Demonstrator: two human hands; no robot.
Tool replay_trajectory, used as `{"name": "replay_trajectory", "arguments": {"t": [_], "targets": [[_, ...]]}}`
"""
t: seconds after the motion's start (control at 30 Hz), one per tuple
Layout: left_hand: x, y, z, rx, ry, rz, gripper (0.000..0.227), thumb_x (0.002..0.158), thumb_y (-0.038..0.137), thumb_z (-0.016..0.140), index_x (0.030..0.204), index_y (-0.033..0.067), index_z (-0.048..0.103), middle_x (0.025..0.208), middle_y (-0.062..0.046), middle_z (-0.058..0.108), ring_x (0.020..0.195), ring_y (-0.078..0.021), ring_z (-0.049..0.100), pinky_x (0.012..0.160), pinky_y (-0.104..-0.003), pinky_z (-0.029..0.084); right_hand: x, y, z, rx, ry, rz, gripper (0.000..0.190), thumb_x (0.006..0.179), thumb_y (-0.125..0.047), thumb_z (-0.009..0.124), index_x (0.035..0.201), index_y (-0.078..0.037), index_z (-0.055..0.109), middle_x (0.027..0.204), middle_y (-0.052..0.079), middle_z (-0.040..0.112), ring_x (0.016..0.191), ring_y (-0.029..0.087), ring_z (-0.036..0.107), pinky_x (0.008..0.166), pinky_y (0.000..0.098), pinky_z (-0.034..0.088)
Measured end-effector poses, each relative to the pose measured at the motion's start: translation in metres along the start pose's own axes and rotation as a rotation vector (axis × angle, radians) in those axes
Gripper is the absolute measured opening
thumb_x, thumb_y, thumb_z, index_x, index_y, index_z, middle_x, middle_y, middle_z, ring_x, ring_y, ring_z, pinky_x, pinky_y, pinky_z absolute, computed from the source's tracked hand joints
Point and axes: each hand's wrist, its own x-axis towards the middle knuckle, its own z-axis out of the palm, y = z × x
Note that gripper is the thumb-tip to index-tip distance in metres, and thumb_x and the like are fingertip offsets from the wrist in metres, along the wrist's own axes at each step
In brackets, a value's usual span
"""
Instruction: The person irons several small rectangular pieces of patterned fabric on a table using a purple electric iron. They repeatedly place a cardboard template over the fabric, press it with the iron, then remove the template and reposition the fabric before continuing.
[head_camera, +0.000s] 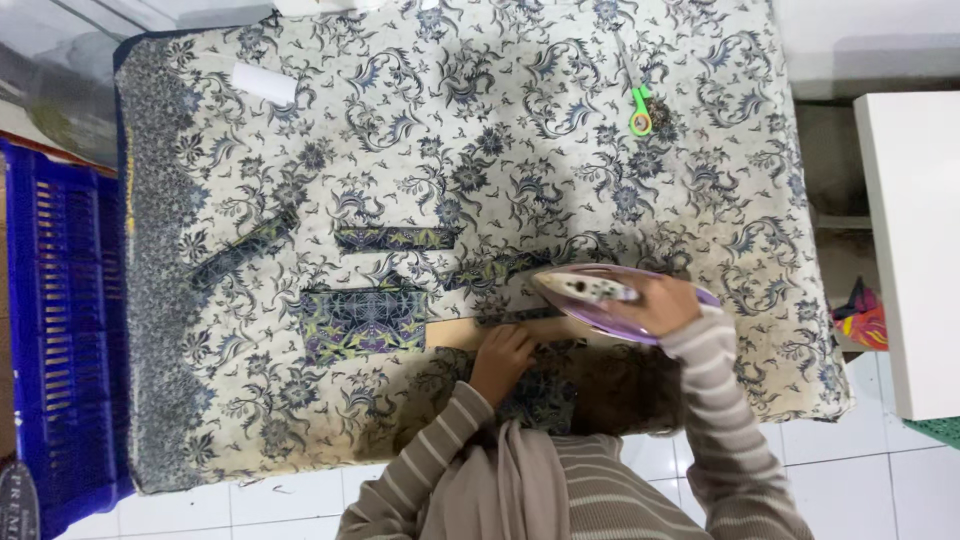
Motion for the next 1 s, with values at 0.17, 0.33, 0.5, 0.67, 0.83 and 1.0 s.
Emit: {"name": "replay_trajectory", "arguments": {"t": [0.17, 0.33, 0.5, 0.67, 0.83, 1.0], "targets": [[0.001, -0.012, 0.01, 0.157, 0.011, 0.104, 0.011, 0.084, 0.011, 0.075, 0.093, 0.0057, 0.071, 0.097, -0.008, 0.067, 0.103, -0.0266, 0.063, 0.103, -0.04, 0.053, -0.069, 0.034, -0.003, -0.014, 0.13, -0.037, 0.052, 0.088, -0.045, 0.076, 0.124, -0.008, 0.072, 0.081, 0.014, 0.077, 0.042, 0.012, 0.061, 0.042, 0.0279, 0.053], [0.006, -0.016, 0.019, 0.144, 0.06, 0.119, 0.01, 0.088, 0.012, 0.073, 0.086, 0.0035, 0.068, 0.095, -0.011, 0.068, 0.098, -0.0272, 0.064, 0.097, -0.041, 0.054, -0.123, 0.025, -0.007, -0.061, 0.066, -0.102, 0.055, 0.078, -0.049, 0.077, 0.121, -0.014, 0.076, 0.075, 0.011, 0.079, 0.034, 0.015, 0.056, 0.037, 0.0298, 0.05], [0.015, -0.009, 0.004, 0.154, 0.028, 0.117, 0.011, 0.09, 0.014, 0.073, 0.094, 0.0044, 0.069, 0.1, -0.009, 0.067, 0.099, -0.0256, 0.063, 0.099, -0.04, 0.053, -0.133, -0.005, 0.013, -0.261, -0.149, 0.098, 0.066, 0.075, -0.064, 0.073, 0.127, -0.024, 0.073, 0.071, 0.006, 0.077, 0.039, 0.019, 0.063, 0.039, 0.036, 0.052], [0.024, -0.004, -0.009, -0.012, -0.063, 0.056, 0.044, 0.074, 0.037, 0.081, 0.097, 0.0013, 0.067, 0.097, -0.013, 0.064, 0.096, -0.0315, 0.06, 0.094, -0.046, 0.047, -0.128, -0.012, 0.034, -0.22, 0.035, 0.065, 0.06, 0.08, -0.063, 0.068, 0.123, -0.021, 0.07, 0.06, 0.008, 0.07, 0.046, 0.025, 0.065, 0.047, 0.0399, 0.055], [0.024, -0.008, 0.003, 0.13, -0.03, 0.089, 0.022, 0.087, 0.023, 0.076, 0.095, 0.0039, 0.068, 0.097, -0.011, 0.065, 0.096, -0.0273, 0.061, 0.097, -0.04, 0.049, -0.127, -0.008, 0.033, -0.284, 0.004, 0.134, 0.067, 0.079, -0.063, 0.068, 0.133, -0.023, 0.067, 0.049, 0.01, 0.064, 0.043, 0.026, 0.064, 0.047, 0.0397, 0.055], [0.017, -0.014, 0.019, 0.109, 0.034, 0.068, 0.017, 0.092, 0.018, 0.073, 0.083, 0.0049, 0.068, 0.092, -0.011, 0.066, 0.091, -0.028, 0.062, 0.094, -0.041, 0.05, -0.127, -0.011, 0.028, -0.272, -0.037, 0.101, 0.069, 0.078, -0.065, 0.068, 0.133, -0.023, 0.067, 0.047, 0.008, 0.063, 0.035, 0.022, 0.06, 0.041, 0.0367, 0.052]]}}
